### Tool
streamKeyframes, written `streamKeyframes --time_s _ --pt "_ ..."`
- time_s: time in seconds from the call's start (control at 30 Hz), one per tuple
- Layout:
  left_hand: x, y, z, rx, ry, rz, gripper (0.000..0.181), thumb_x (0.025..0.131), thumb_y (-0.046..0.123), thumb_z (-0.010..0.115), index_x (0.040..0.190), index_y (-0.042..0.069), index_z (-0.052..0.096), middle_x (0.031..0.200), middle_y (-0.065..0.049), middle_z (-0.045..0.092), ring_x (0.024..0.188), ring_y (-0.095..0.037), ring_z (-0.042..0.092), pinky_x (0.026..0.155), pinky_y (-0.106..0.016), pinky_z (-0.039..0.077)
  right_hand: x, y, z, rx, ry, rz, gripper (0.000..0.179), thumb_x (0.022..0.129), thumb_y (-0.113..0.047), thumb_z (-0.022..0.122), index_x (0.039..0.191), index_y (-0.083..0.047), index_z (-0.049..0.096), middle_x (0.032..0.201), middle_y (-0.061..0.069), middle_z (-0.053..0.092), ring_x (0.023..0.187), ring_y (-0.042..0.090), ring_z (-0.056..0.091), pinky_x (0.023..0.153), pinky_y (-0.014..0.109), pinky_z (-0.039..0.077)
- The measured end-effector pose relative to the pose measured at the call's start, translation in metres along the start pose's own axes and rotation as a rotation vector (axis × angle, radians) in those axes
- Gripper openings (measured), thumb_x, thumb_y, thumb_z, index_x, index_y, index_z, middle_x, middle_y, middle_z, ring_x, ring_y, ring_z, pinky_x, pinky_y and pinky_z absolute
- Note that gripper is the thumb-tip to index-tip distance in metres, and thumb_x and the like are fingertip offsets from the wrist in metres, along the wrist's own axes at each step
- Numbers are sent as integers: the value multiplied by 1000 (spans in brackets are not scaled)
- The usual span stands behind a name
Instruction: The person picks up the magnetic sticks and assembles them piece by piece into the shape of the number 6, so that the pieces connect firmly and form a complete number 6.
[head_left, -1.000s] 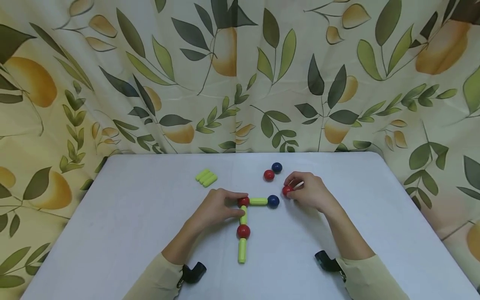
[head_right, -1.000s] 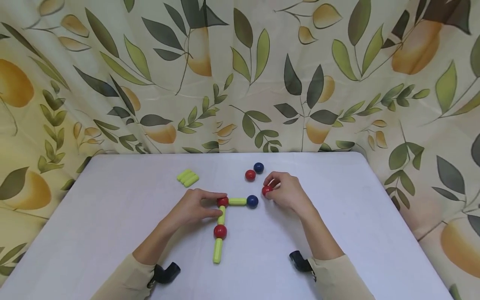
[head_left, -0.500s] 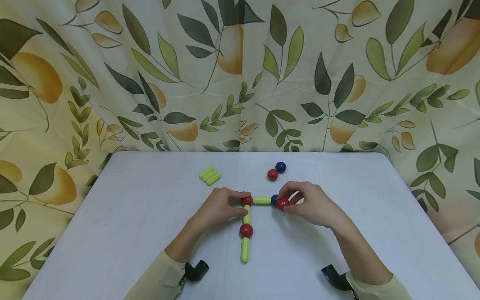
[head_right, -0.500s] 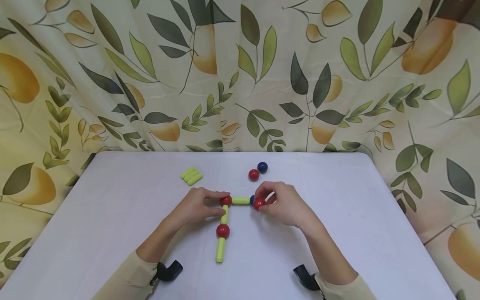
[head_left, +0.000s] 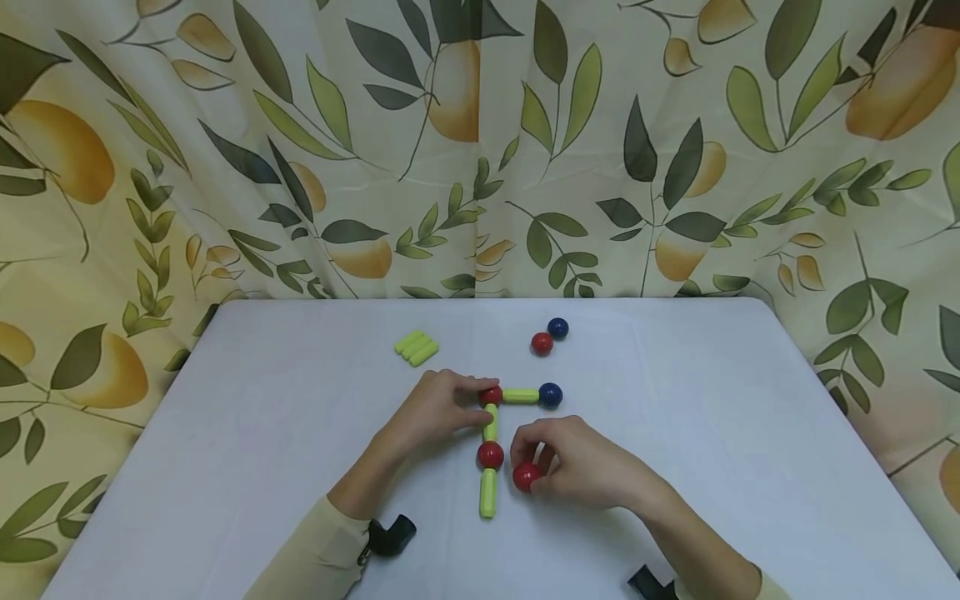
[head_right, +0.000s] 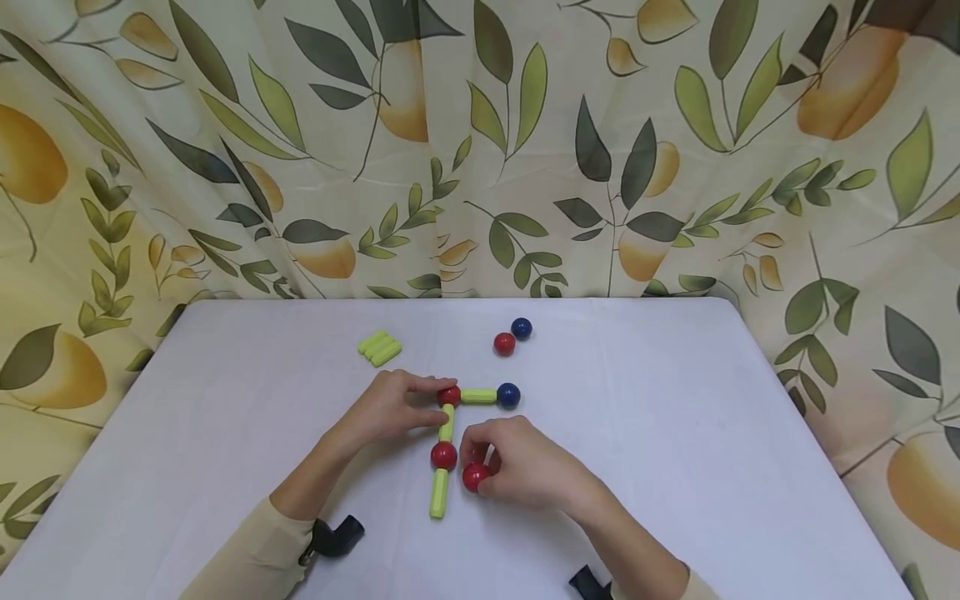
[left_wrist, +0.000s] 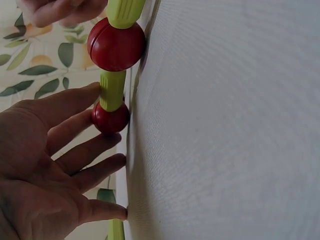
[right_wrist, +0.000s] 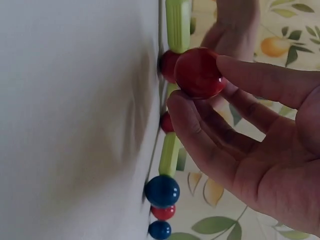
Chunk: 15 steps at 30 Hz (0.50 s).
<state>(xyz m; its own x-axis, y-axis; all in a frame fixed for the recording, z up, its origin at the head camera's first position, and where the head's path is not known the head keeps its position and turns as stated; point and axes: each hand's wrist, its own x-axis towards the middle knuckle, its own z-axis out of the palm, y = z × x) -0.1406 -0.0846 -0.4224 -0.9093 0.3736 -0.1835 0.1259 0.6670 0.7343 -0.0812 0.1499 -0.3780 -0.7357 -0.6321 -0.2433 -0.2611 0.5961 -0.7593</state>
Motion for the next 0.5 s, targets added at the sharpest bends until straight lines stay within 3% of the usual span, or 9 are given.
streamKeyframes --time_s 0.3,0.5 --pt "-1 0 3 -11 2 -8 52 87 27 86 136 31 71 135 -1 71 139 -25 58 111 -48 49 -5 -7 17 15 -87 -47 24 85 -1 78 97 -22 72 91 -12 69 81 9 64 75 22 56" --pt "0 1 1 -11 6 -27 51 88 28 85 136 32 70 136 0 71 139 -25 57 105 -44 52 -7 -13 23 5 -102 -99 25 84 1 78 95 -21 72 89 -13 68 79 5 64 75 21 56"
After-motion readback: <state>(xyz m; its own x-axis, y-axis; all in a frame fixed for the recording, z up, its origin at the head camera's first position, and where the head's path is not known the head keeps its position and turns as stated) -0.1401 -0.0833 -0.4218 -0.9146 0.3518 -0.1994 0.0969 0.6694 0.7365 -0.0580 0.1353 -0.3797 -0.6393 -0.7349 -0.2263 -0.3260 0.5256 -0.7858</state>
